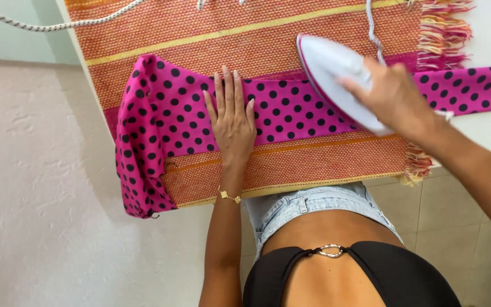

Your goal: Ironing and folding a pink polka-dot fabric strip on a colorful mat to prepare it for garment assembly.

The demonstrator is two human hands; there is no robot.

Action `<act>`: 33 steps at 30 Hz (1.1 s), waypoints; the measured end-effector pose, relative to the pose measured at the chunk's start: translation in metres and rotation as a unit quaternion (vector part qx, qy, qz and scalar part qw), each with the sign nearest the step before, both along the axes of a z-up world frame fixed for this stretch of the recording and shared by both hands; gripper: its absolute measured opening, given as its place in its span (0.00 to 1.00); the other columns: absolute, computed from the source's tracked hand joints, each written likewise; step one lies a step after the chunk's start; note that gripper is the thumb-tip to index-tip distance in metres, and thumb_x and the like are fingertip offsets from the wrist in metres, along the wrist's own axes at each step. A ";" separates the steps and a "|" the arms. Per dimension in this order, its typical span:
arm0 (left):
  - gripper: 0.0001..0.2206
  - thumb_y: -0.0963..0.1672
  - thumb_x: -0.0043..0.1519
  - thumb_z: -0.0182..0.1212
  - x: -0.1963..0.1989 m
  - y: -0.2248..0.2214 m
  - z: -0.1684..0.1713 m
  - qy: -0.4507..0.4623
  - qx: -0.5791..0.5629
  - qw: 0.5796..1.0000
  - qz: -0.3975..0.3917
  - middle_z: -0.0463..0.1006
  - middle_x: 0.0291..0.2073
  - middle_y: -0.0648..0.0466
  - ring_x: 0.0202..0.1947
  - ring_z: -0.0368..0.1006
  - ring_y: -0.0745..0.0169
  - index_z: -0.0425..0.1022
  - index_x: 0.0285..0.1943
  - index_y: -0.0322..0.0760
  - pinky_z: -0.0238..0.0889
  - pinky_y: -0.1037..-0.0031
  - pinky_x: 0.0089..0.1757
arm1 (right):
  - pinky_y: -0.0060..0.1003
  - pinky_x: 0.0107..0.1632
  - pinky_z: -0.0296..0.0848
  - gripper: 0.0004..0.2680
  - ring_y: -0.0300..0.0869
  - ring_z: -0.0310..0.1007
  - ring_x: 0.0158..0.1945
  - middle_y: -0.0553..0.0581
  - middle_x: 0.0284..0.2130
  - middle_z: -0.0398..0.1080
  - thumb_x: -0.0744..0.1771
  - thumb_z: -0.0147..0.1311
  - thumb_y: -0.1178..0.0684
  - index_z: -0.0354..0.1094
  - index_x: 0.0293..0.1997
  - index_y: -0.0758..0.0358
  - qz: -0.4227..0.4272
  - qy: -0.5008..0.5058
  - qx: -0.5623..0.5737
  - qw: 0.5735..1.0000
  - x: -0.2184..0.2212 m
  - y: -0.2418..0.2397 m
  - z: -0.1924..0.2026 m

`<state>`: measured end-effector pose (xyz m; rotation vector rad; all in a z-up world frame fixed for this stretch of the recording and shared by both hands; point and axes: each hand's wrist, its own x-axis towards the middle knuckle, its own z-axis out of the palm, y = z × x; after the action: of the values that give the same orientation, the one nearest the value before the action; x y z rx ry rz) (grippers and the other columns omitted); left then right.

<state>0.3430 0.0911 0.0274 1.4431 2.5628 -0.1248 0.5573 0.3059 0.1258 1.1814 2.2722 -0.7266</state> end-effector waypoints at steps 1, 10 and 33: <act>0.28 0.53 0.84 0.39 0.000 -0.001 0.000 -0.002 0.003 1.000 0.005 0.39 0.88 0.53 0.88 0.34 0.55 0.41 0.90 0.44 0.24 0.53 0.80 | 0.56 0.31 0.72 0.24 0.64 0.78 0.31 0.76 0.29 0.76 0.77 0.52 0.32 0.71 0.57 0.74 -0.024 0.053 0.022 0.998 0.000 0.014 -0.007; 0.28 0.54 0.84 0.37 -0.001 0.001 0.000 -0.013 -0.023 1.000 0.007 0.36 0.88 0.52 0.88 0.32 0.55 0.39 0.91 0.43 0.22 0.54 0.80 | 0.49 0.23 0.81 0.23 0.58 0.81 0.29 0.75 0.32 0.77 0.77 0.53 0.38 0.69 0.64 0.77 -0.048 0.056 -0.013 0.997 -0.008 0.007 -0.002; 0.27 0.49 0.81 0.36 -0.003 -0.008 -0.040 -0.052 0.229 0.972 0.005 0.44 0.88 0.48 0.87 0.38 0.47 0.46 0.89 0.37 0.23 0.47 0.80 | 0.63 0.38 0.80 0.24 0.76 0.82 0.43 0.84 0.36 0.78 0.73 0.52 0.28 0.73 0.62 0.63 0.062 0.086 0.096 0.990 0.006 0.006 -0.038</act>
<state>0.3402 0.0832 -0.0126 1.5267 2.6184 0.5638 0.5636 0.3120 0.0877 1.0849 2.5818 -0.5945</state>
